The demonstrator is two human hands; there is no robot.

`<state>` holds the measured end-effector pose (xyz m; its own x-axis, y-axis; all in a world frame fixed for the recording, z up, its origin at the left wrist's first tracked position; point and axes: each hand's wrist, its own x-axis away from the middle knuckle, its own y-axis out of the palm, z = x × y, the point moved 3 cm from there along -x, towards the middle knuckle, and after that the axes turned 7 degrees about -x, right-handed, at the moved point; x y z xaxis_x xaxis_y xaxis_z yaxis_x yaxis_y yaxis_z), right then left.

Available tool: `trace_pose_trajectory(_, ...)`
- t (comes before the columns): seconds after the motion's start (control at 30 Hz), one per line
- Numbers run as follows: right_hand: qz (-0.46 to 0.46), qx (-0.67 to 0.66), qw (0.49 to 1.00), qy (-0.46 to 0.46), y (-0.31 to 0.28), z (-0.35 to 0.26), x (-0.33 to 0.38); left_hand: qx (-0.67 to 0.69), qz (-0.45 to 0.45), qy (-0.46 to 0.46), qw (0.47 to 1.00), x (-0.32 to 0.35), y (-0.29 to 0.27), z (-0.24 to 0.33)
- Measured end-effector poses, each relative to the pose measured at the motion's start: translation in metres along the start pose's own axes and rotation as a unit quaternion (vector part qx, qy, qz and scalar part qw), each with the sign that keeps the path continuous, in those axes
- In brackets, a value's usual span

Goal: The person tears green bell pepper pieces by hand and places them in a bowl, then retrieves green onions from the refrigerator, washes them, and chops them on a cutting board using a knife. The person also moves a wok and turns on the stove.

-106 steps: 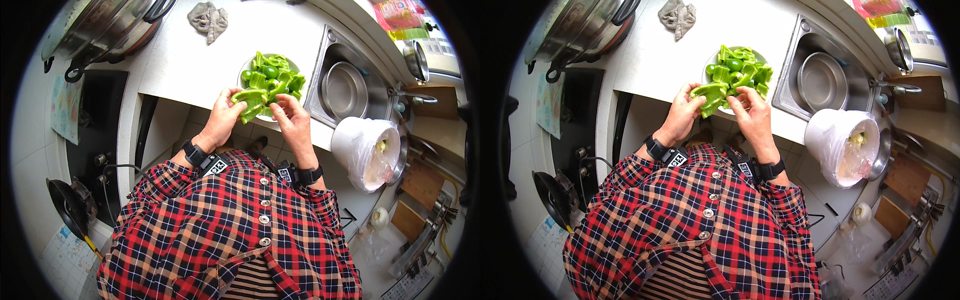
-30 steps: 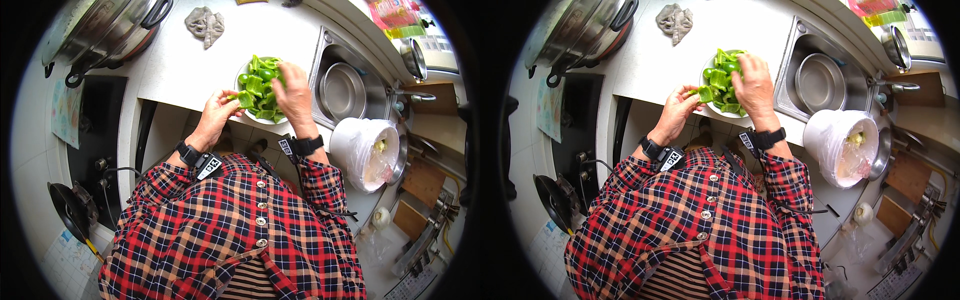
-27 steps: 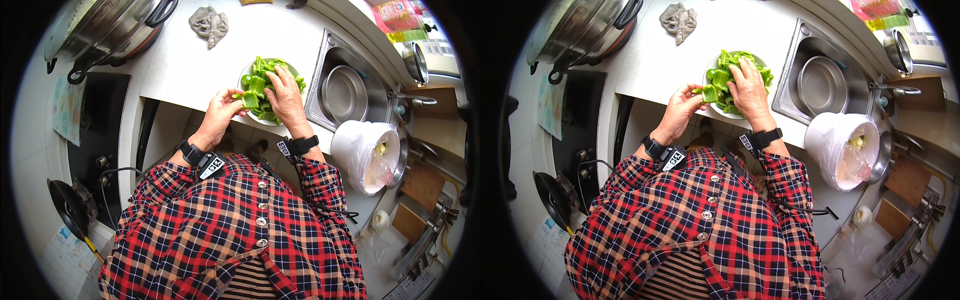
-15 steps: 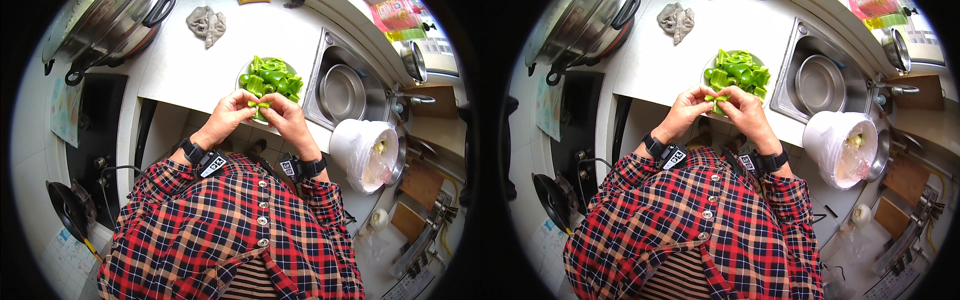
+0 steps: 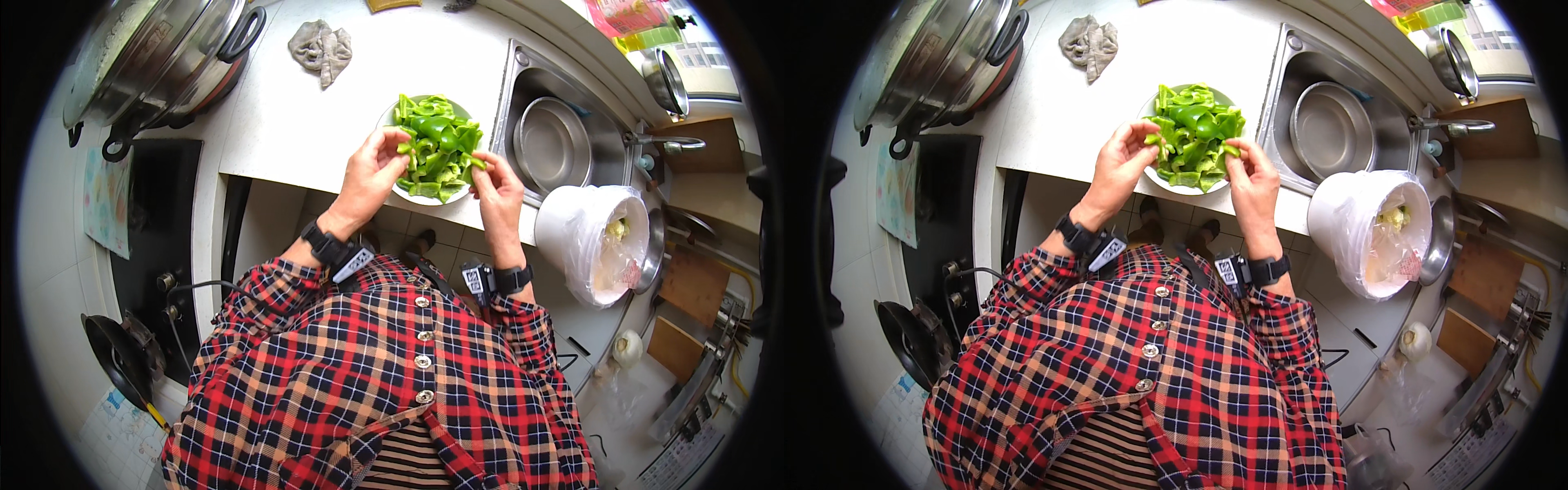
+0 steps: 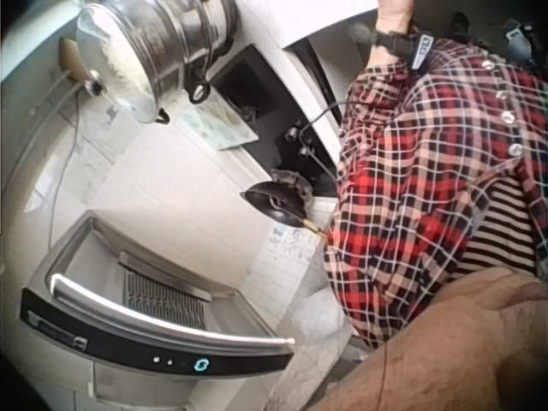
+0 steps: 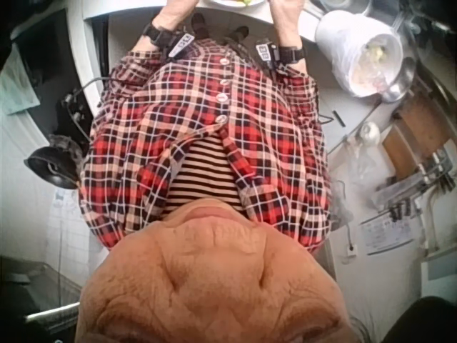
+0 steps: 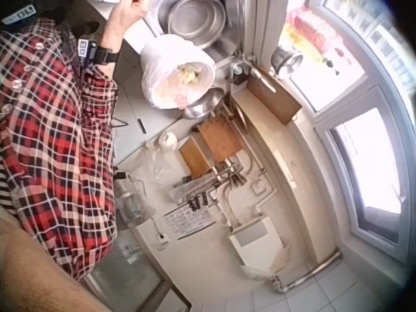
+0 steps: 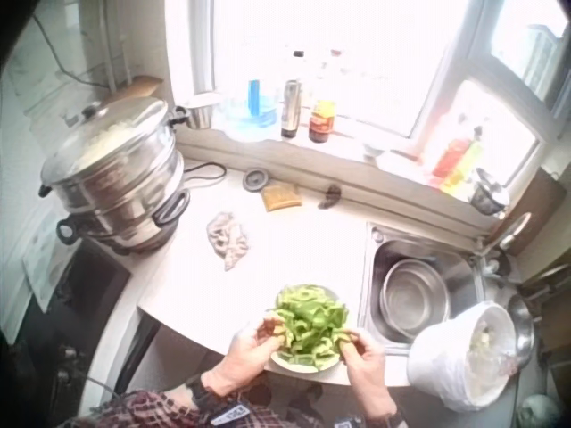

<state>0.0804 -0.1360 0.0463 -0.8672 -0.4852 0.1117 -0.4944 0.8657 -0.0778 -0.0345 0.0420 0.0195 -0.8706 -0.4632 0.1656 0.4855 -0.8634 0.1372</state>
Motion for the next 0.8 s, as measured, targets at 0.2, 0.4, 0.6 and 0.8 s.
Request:
trace_pose_trajectory(0.2,0.001,0.367,0.910,-0.192,0.015,-0.014,-0.031,-0.337,0.002,0.158,0.928,-0.030,0.004,0.002)
trace_pose_trajectory(0.4,0.029,0.324,0.915,-0.237,0.007,-0.006,-0.009,-0.272,0.019,0.159,0.949,-0.008,-0.010,0.009)
trace_pose_trajectory(0.6,0.092,0.196,0.976,0.012,-0.030,0.049,0.030,-0.182,0.075,-0.020,0.980,0.018,-0.055,-0.025)
trace_pose_trajectory(0.8,0.024,-0.105,0.969,0.223,-0.005,0.077,0.041,-0.011,-0.038,-0.199,0.979,0.045,-0.033,-0.060)
